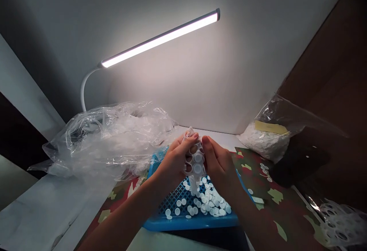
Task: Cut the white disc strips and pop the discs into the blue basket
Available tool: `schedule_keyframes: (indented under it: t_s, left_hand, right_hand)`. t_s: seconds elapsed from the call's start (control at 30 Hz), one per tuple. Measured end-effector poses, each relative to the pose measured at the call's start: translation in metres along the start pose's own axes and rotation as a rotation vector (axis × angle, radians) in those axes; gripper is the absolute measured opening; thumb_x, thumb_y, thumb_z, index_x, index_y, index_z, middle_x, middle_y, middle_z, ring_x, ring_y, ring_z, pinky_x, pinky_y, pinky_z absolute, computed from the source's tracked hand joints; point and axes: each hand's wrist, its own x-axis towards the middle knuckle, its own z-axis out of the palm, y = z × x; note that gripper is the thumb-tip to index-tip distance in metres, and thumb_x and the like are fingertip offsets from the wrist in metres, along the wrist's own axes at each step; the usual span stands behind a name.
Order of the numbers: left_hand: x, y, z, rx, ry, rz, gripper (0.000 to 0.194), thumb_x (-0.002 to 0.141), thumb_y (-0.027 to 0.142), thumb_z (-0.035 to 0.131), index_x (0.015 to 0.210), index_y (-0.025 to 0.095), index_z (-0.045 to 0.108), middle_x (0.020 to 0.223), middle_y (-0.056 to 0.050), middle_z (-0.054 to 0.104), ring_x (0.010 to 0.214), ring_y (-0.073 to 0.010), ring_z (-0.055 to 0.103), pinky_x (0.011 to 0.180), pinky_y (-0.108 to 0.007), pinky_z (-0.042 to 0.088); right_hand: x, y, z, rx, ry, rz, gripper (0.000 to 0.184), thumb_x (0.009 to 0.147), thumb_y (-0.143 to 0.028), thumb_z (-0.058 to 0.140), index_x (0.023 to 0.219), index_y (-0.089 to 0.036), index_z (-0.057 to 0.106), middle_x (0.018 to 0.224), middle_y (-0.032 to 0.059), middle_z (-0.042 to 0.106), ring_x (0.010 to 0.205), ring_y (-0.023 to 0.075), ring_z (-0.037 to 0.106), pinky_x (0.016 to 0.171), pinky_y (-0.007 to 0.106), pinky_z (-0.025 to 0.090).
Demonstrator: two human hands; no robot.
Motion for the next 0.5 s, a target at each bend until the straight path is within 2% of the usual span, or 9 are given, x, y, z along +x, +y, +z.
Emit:
schedule_keyframes:
  t_s: [0.13, 0.23, 0.33, 0.4, 0.5]
  left_hand:
    - [-0.001, -0.001, 0.002, -0.025, 0.01, 0.01, 0.029, 0.08, 0.028, 0.064, 0.062, 0.018, 0.043, 0.049, 0.007, 0.038, 0.037, -0.0038, 0.035, 0.035, -0.014, 0.027]
    - [0.0, 0.002, 0.0, -0.072, -0.059, -0.054, 0.026, 0.083, 0.031, 0.059, 0.064, 0.016, 0.049, 0.052, 0.005, 0.046, 0.038, -0.006, 0.043, 0.039, -0.017, 0.037]
    - [0.003, 0.005, -0.005, -0.142, -0.137, -0.124, 0.03, 0.086, 0.036, 0.052, 0.065, 0.015, 0.052, 0.054, 0.0, 0.052, 0.04, -0.012, 0.052, 0.039, -0.023, 0.044]
    - [0.007, 0.006, -0.009, -0.228, -0.113, -0.098, 0.03, 0.088, 0.033, 0.05, 0.065, 0.014, 0.053, 0.05, 0.002, 0.048, 0.04, -0.0126, 0.052, 0.039, -0.023, 0.044]
    - [0.01, 0.008, -0.013, -0.351, -0.011, -0.01, 0.022, 0.087, 0.025, 0.053, 0.068, 0.013, 0.057, 0.045, 0.006, 0.04, 0.037, -0.0081, 0.047, 0.041, -0.019, 0.043]
  right_hand:
    - [0.002, 0.004, -0.001, 0.072, -0.098, 0.008, 0.04, 0.095, -0.049, 0.032, 0.072, -0.02, 0.046, 0.053, -0.0063, 0.038, 0.045, 0.0093, 0.034, 0.043, 0.022, 0.027]
    - [0.002, 0.005, 0.003, 0.215, -0.071, 0.069, 0.04, 0.094, -0.052, 0.034, 0.073, -0.021, 0.048, 0.051, -0.0067, 0.037, 0.042, 0.0091, 0.034, 0.039, 0.021, 0.028]
    - [0.0, 0.005, 0.012, 0.403, -0.03, 0.144, 0.038, 0.092, -0.053, 0.038, 0.073, -0.021, 0.049, 0.049, -0.0062, 0.041, 0.039, 0.0094, 0.038, 0.035, 0.02, 0.031]
    - [-0.002, 0.006, 0.017, 0.49, 0.034, 0.162, 0.039, 0.091, -0.052, 0.041, 0.069, -0.021, 0.048, 0.049, -0.0056, 0.041, 0.04, 0.0096, 0.043, 0.036, 0.019, 0.035]
    - [-0.004, 0.01, 0.023, 0.584, 0.098, 0.167, 0.04, 0.09, -0.05, 0.045, 0.065, -0.019, 0.048, 0.052, -0.0045, 0.043, 0.045, 0.0088, 0.047, 0.041, 0.018, 0.041]
